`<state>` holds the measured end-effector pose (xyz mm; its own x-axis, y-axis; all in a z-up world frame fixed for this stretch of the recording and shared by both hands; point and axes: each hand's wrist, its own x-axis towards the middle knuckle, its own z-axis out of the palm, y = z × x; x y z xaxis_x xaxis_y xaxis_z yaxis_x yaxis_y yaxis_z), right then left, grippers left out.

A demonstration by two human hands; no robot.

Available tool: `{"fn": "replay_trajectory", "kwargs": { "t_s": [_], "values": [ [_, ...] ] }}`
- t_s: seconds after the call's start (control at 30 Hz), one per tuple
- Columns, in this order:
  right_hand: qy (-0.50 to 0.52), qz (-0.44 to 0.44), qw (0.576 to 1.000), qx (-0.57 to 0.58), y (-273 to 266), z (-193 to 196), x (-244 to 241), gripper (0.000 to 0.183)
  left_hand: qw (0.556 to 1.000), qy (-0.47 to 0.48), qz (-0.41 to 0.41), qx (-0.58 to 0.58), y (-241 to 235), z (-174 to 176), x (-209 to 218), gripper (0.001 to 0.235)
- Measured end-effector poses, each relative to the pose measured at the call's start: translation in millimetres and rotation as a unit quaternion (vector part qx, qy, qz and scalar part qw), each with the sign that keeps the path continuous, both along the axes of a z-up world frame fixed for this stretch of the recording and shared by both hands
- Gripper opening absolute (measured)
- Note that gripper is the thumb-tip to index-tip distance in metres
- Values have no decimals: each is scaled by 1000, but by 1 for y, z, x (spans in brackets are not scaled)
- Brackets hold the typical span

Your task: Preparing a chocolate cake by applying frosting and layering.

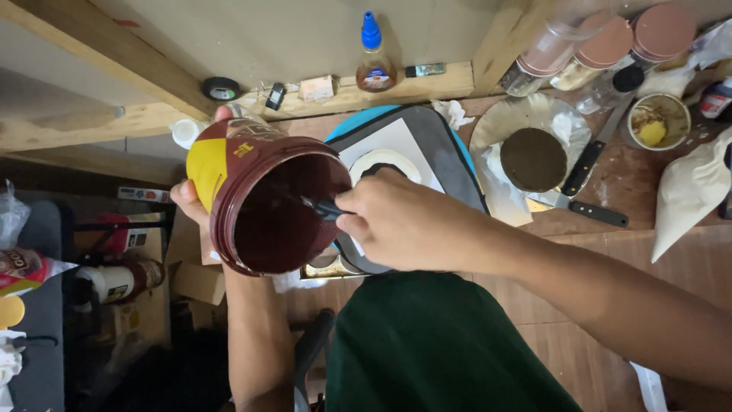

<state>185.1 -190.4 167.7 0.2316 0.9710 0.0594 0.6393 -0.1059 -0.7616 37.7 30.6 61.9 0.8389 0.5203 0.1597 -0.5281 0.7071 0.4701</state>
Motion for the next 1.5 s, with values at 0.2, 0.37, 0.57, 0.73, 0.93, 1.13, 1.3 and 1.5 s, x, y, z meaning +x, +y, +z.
{"fn": "replay_trajectory", "kwargs": {
  "t_s": [0.2,0.37,0.57,0.73,0.93,1.13,1.3,1.5],
  "values": [
    [44,25,986,-161,2,45,-1,26,999,-24,24,18,-4,8,5,78],
    [-1,35,966,-257,-17,55,-7,28,998,-39,45,36,-10,17,18,77],
    [-350,-19,935,-62,-31,66,-14,47,997,-66,24,34,-5,22,22,73],
    [-611,-85,784,74,-8,58,-14,48,999,24,29,20,-15,38,27,88],
    [-547,-40,836,-17,-9,62,0,40,994,75,13,81,3,10,24,92],
    [-417,81,876,-226,-5,64,24,36,998,46,32,29,-7,19,22,89],
    [-326,84,924,-183,-20,64,26,54,1000,24,12,0,-2,10,18,86],
    [-409,13,911,-56,-22,71,8,52,999,-24,6,-27,-2,5,16,80]
  ]
}}
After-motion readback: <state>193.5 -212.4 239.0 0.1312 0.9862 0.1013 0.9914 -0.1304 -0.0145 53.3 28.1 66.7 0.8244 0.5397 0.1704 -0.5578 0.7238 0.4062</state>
